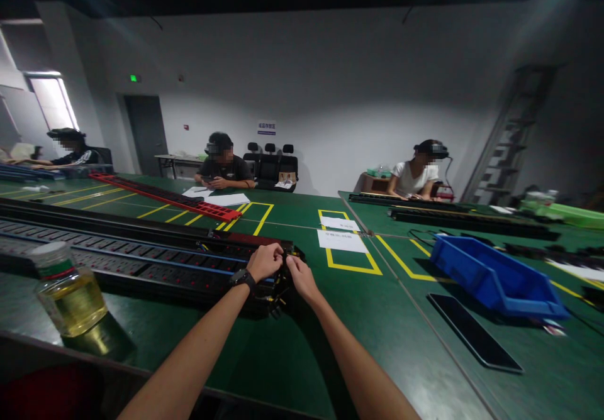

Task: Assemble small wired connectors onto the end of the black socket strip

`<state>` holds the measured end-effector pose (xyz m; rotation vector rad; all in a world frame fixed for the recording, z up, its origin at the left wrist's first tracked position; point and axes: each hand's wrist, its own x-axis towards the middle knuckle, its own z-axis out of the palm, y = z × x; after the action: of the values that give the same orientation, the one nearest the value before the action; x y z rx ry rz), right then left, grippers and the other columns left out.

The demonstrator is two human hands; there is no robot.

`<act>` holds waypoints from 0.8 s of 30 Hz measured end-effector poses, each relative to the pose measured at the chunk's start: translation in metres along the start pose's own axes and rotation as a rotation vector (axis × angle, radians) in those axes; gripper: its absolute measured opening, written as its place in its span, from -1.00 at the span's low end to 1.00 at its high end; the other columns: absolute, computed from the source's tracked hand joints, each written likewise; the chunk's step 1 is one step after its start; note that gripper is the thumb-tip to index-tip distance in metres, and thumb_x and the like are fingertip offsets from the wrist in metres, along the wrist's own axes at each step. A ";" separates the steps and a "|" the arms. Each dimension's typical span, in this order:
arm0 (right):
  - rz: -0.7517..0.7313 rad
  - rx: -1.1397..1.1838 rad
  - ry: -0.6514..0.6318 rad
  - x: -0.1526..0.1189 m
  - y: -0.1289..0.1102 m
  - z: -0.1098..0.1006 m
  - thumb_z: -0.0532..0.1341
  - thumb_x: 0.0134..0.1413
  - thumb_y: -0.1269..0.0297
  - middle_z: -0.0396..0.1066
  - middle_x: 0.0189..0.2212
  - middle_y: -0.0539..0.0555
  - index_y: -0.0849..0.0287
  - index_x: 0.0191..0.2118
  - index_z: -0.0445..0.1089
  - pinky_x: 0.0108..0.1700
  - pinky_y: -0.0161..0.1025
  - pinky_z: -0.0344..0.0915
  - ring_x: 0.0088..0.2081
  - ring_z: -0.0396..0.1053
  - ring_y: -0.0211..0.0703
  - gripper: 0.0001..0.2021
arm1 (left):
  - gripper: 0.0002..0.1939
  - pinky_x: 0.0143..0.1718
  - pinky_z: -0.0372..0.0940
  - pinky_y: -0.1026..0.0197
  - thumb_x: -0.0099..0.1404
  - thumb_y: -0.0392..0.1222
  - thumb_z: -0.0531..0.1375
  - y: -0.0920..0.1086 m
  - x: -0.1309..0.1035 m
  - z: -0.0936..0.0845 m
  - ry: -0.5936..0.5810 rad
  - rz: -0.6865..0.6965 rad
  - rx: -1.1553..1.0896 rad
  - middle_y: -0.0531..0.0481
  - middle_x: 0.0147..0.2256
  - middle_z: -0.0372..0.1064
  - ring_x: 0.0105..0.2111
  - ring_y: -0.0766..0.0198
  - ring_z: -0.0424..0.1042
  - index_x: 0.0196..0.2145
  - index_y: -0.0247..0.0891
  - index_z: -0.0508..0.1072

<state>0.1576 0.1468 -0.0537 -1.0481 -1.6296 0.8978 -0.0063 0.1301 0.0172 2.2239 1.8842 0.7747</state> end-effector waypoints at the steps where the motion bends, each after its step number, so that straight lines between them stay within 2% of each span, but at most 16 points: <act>1: -0.002 0.003 -0.004 0.000 0.000 0.000 0.09 0.24 -0.31 0.58 0.04 0.20 0.16 0.06 0.57 0.22 0.05 0.30 0.10 0.47 0.15 -0.34 | -0.71 -0.12 0.42 0.26 0.33 -0.25 0.16 0.000 0.000 0.000 -0.001 -0.001 -0.002 -0.04 -0.12 0.65 -0.15 0.19 0.61 -0.07 -0.08 0.60; 9: -0.019 0.065 -0.121 0.003 0.005 -0.004 0.11 0.26 -0.30 0.58 0.06 0.16 0.11 0.17 0.54 0.07 -0.01 0.44 0.01 0.51 0.10 -0.34 | -0.75 -0.10 0.43 0.25 0.31 -0.21 0.20 -0.001 0.001 -0.002 -0.023 0.000 -0.018 -0.02 -0.15 0.65 -0.13 0.18 0.61 -0.11 -0.07 0.62; 12: -0.012 0.078 -0.112 0.003 0.006 -0.005 0.16 0.22 -0.29 0.55 0.11 0.17 0.10 0.17 0.54 0.14 0.05 0.40 0.10 0.48 0.14 -0.34 | -0.77 -0.11 0.43 0.25 0.30 -0.18 0.22 -0.002 0.001 -0.003 -0.031 0.009 -0.014 -0.01 -0.15 0.66 -0.14 0.18 0.61 -0.13 -0.07 0.63; 17: -0.008 0.018 -0.104 0.001 0.001 -0.006 0.17 0.19 -0.32 0.58 0.06 0.18 0.12 0.15 0.57 0.22 0.10 0.34 0.11 0.49 0.18 -0.32 | -0.76 -0.10 0.43 0.25 0.30 -0.20 0.20 0.000 -0.001 -0.005 -0.040 0.014 0.004 0.01 -0.16 0.66 -0.12 0.16 0.62 -0.15 -0.04 0.64; 24: -0.035 0.006 -0.044 -0.002 0.001 -0.003 0.18 0.18 -0.33 0.54 0.14 0.19 0.11 0.13 0.58 0.32 0.15 0.23 0.20 0.44 0.21 -0.33 | -0.72 -0.07 0.43 0.24 0.31 -0.23 0.18 0.002 -0.003 -0.006 -0.043 0.009 0.025 0.01 -0.13 0.66 -0.08 0.15 0.61 -0.10 -0.03 0.63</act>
<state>0.1614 0.1461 -0.0547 -0.9989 -1.6754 0.9073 -0.0076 0.1258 0.0227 2.2462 1.8756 0.7023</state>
